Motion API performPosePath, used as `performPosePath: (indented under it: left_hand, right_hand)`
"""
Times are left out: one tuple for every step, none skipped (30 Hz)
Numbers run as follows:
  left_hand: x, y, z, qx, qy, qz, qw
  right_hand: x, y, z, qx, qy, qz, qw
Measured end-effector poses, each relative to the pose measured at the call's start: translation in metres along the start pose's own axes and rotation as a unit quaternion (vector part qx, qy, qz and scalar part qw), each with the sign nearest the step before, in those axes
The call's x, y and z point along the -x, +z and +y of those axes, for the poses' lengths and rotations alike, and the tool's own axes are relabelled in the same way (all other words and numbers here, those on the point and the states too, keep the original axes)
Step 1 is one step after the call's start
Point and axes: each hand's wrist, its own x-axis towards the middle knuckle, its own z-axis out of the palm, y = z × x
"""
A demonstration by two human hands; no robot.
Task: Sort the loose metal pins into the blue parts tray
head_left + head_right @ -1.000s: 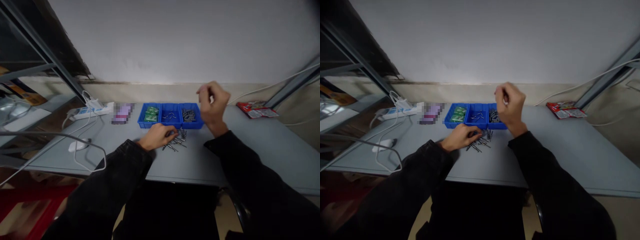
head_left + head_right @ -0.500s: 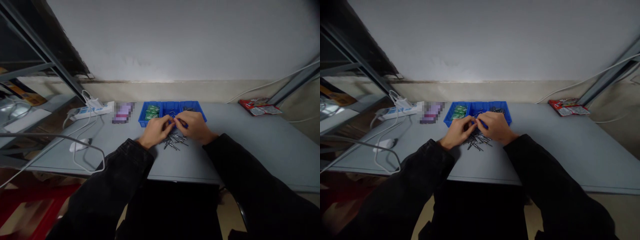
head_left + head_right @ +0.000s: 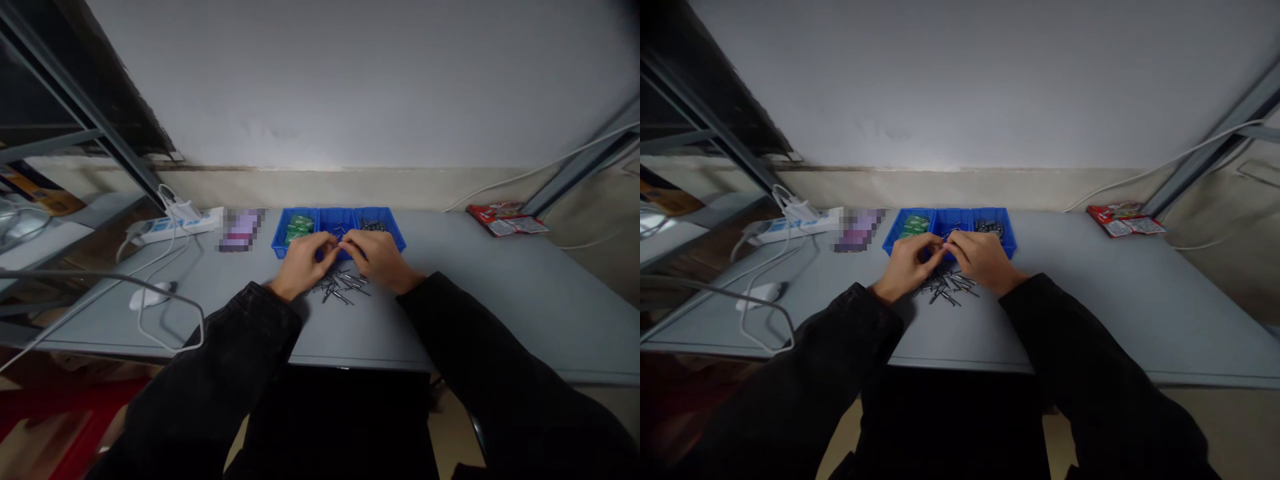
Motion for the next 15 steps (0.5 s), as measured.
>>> performPosePath:
  left_hand:
    - [-0.0004, -0.0011, 0.0006, 0.003, -0.002, 0.013, 1.0]
    - [-0.0008, -0.0023, 0.0011, 0.009, -0.007, 0.026, 1.0]
    - [-0.001, -0.0033, 0.0016, 0.014, -0.014, 0.038, 0.999]
    - [-0.0011, -0.0043, 0.0019, 0.019, -0.022, 0.047, 0.998]
    - [-0.0011, -0.005, 0.002, 0.023, -0.027, 0.053, 0.998]
    - [-0.0009, -0.0056, 0.0021, 0.027, -0.031, 0.056, 0.998]
    - [-0.0007, -0.0059, 0.002, 0.032, -0.034, 0.058, 0.997]
    - [-0.0005, -0.0061, 0.0018, 0.038, -0.037, 0.059, 0.997]
    - [-0.0003, -0.0061, 0.0014, 0.046, -0.041, 0.061, 0.996]
    - [-0.0001, -0.006, 0.001, 0.054, -0.045, 0.063, 0.996]
    - [0.0001, -0.0058, 0.0005, 0.062, -0.05, 0.063, 0.995]
    - [0.0004, -0.0055, 0.0, 0.069, -0.054, 0.063, 0.994]
    - [0.0006, -0.0051, -0.0004, 0.075, -0.058, 0.064, 0.993]
    - [0.0007, -0.0047, -0.0008, 0.08, -0.062, 0.063, 0.993]
    - [0.0009, -0.0043, -0.0009, 0.083, -0.065, 0.062, 0.992]
  right_hand:
    - [-0.0002, -0.0003, -0.0007, 0.0, 0.005, 0.003, 1.0]
    - [-0.0004, -0.0005, -0.0012, -0.001, 0.008, 0.005, 1.0]
    - [-0.0005, -0.0005, -0.0016, -0.002, 0.01, 0.006, 1.0]
    - [-0.0005, -0.0002, -0.0017, -0.002, 0.011, 0.006, 1.0]
    - [-0.0004, 0.0003, -0.0017, -0.002, 0.01, 0.006, 1.0]
    - [-0.0002, 0.0011, -0.0016, -0.001, 0.007, 0.005, 1.0]
    - [-0.0001, 0.002, -0.0014, 0.001, 0.002, 0.005, 1.0]
    - [-0.0001, 0.003, -0.0011, 0.004, -0.001, 0.004, 1.0]
    - [-0.0001, 0.0038, -0.0008, 0.006, -0.003, 0.003, 1.0]
    - [-0.0003, 0.0045, -0.0004, 0.01, 0.0, 0.004, 1.0]
    - [-0.0005, 0.0052, 0.0001, 0.012, 0.006, 0.006, 1.0]
    - [-0.0008, 0.0057, 0.0008, 0.014, 0.015, 0.01, 1.0]
    - [-0.001, 0.0061, 0.0015, 0.014, 0.025, 0.015, 0.999]
    - [-0.0012, 0.0065, 0.0024, 0.013, 0.032, 0.019, 0.999]
    - [-0.0013, 0.0067, 0.0031, 0.01, 0.037, 0.025, 0.999]
